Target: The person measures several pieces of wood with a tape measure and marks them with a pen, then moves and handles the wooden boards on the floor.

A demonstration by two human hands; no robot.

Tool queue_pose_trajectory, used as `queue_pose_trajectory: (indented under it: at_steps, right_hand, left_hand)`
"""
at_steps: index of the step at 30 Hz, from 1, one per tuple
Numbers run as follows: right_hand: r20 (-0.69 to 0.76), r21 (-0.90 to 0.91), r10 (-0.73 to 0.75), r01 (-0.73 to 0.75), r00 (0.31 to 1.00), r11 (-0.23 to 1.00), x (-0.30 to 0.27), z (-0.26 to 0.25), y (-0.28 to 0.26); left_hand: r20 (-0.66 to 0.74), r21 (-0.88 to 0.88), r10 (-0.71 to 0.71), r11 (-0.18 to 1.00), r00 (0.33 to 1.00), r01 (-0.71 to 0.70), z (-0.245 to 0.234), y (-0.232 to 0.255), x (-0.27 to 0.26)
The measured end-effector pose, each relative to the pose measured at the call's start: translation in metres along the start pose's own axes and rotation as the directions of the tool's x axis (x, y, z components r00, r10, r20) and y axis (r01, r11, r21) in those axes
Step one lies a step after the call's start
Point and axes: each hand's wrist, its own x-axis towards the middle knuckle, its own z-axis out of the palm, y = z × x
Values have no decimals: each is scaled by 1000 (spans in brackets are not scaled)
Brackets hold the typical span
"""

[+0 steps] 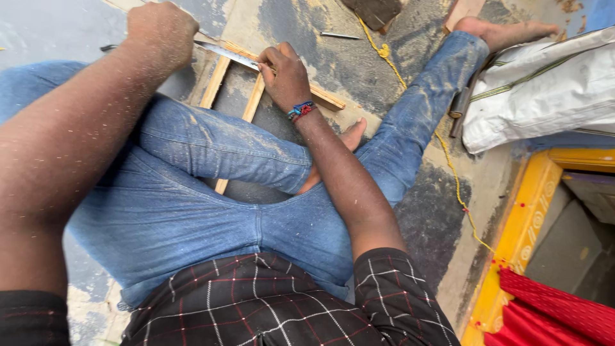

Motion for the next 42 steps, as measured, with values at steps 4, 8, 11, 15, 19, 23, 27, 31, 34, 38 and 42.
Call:
queue_pose_trajectory:
  at_steps: [4, 8, 11, 15, 19, 23, 27, 31, 34, 38, 42]
  right_hand:
    - [21, -37, 14, -13, 1000, 999, 0, -1, -2]
    - [19, -71, -17, 19, 1000, 997, 0, 1, 1]
    - [14, -102, -37, 38, 999, 994, 0, 4, 4]
    - [19, -125, -39, 41, 999, 991, -1, 6, 6]
    - [21, -131, -32, 34, 999, 991, -1, 6, 7]
    - [23, -129, -32, 35, 999, 991, -2, 7, 6]
    - [22, -123, -39, 42, 999, 992, -2, 6, 5]
    - [15, -114, -37, 38, 999, 993, -3, 5, 3]
    - [13, -106, -31, 33, 999, 994, -2, 4, 1]
    - [11, -102, -26, 27, 1000, 994, -5, 2, 2]
    - [-29, -97, -72, 69, 997, 993, -5, 3, 1]
  left_hand:
    - [-41, -47, -2, 999, 999, 0, 1, -2, 0]
    - [-46, -43, -16, 999, 999, 14, 3, 0, 2]
    - [-34, -66, -8, 998, 999, 6, 4, -1, 2]
    - [-61, -73, -17, 997, 998, 12, 6, -1, 2]
    - [-65, -77, -20, 997, 998, 15, 9, -1, 4]
    - [-76, -59, -21, 998, 997, 16, 11, 0, 4]
    - [-66, -39, -37, 999, 997, 35, 12, 2, 5]
    - [-55, 2, -23, 1000, 998, 24, 11, 2, 4]
    - [-69, 13, 8, 1000, 998, -7, 10, -1, 4]
    - [-79, 13, 20, 1000, 997, -19, 9, 1, 4]
    - [-61, 19, 20, 1000, 998, -19, 8, 0, 2]
